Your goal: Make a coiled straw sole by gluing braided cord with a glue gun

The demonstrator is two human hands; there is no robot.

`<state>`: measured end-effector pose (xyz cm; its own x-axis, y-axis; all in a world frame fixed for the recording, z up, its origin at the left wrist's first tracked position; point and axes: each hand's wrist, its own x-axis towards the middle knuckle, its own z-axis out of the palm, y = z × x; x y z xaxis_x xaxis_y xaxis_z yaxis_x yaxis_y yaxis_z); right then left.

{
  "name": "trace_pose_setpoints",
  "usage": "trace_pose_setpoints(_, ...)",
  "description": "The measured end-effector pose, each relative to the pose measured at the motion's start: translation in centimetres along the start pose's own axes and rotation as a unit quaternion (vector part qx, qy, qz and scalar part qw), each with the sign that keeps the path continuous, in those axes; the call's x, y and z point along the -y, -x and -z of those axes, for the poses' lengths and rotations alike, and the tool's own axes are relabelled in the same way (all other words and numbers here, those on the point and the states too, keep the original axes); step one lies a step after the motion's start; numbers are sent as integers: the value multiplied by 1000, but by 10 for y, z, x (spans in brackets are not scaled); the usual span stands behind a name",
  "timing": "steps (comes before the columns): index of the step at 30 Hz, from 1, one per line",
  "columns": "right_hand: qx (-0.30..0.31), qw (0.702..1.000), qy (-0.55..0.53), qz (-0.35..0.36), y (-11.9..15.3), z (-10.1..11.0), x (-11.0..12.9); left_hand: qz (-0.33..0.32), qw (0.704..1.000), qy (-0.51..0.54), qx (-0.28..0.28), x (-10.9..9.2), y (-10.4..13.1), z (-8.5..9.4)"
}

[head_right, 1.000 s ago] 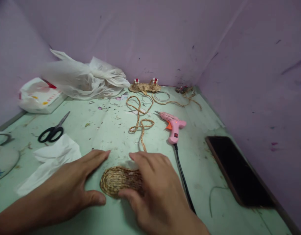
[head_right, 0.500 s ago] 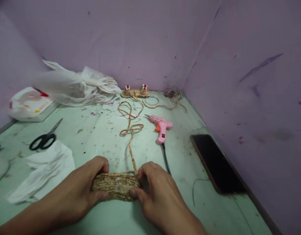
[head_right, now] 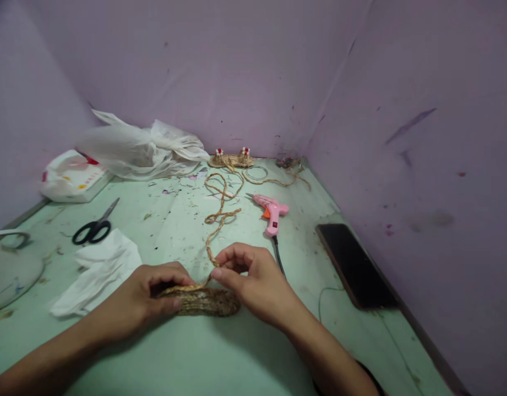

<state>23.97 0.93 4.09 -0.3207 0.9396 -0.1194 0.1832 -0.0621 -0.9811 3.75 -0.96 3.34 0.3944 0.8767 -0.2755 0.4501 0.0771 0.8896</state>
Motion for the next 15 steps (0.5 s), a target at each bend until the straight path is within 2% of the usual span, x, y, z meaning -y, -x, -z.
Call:
trace_pose_setpoints(5,9,998,-44,-38,-15,-9,8,-20,1000,12,0,2,-1,0)
trace_pose_setpoints(8,33,994,-59,-82,-25,-11,5,-11,1000,12,8,4,-4,0)
trace_pose_setpoints(12,24,992,-70,-99,-28,-8,-4,15,999,44,1,11,-8,0)
trace_pose_setpoints(15,8,996,19,-84,-27,2,-13,39,996,75,-23,17,-11,-1)
